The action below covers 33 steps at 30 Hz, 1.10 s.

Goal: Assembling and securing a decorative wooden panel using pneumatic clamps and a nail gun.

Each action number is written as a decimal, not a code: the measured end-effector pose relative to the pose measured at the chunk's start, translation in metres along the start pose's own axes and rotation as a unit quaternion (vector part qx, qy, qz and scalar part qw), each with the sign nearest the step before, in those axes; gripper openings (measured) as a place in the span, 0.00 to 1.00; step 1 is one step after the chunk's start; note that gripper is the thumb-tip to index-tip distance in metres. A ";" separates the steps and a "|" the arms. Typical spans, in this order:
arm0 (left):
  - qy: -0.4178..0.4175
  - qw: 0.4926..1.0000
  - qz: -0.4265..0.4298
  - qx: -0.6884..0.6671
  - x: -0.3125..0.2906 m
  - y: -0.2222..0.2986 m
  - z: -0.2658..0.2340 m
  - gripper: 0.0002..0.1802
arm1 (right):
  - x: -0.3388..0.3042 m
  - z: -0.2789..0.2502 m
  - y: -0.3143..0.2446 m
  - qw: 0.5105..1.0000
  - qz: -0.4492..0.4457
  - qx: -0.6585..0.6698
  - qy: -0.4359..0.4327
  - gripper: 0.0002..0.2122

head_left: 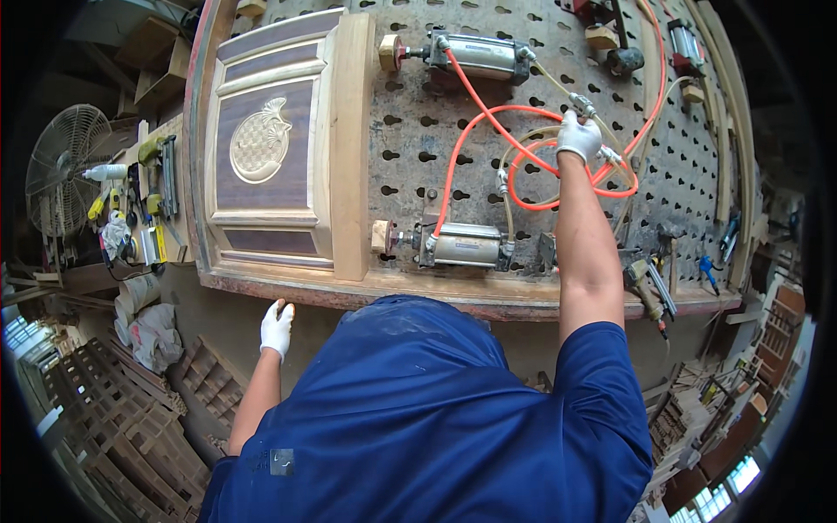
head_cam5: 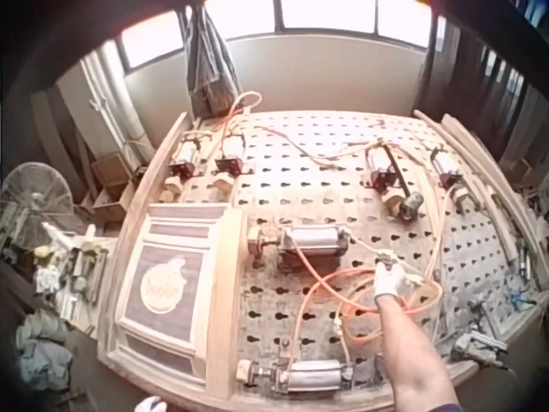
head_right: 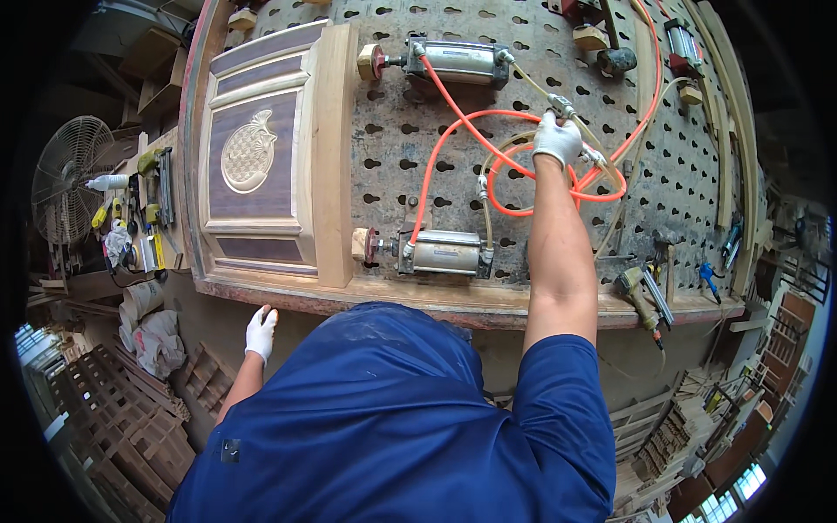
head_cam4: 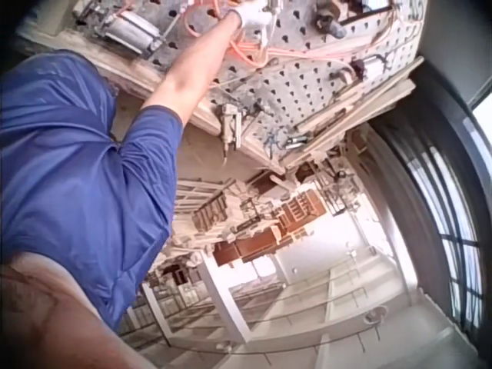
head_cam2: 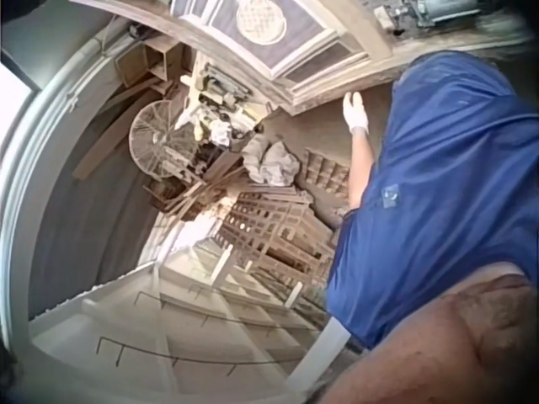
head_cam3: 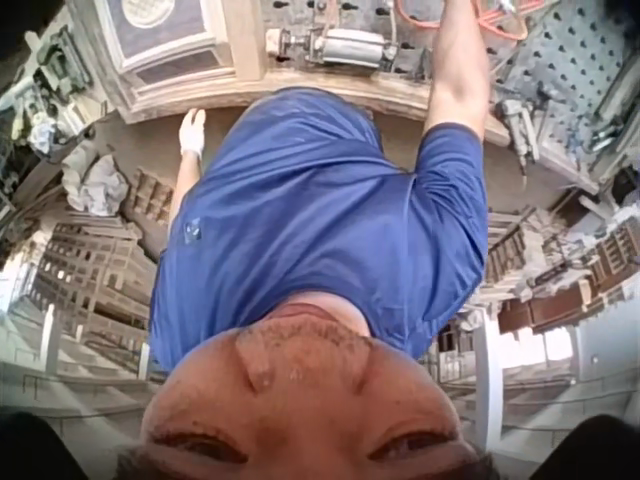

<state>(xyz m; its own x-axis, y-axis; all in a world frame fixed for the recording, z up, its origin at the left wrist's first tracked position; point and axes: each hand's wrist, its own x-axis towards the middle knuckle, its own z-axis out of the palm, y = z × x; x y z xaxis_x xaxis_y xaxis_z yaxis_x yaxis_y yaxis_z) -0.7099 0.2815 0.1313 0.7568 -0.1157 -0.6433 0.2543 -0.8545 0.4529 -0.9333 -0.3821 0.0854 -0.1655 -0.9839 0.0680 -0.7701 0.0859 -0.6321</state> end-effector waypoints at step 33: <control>0.030 0.987 -0.112 0.113 0.039 -0.006 0.035 0.40 | -0.149 -0.128 0.225 0.942 -0.106 -0.190 -0.255 0.06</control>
<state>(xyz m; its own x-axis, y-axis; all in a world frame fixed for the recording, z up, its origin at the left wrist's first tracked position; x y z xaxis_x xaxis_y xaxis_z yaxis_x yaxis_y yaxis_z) -0.7030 0.2641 0.0818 0.7334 0.1138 -0.6702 0.2833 -0.9474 0.1492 -1.1606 -0.1960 0.0316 0.2594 -0.9241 -0.2805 -0.9336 -0.1656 -0.3178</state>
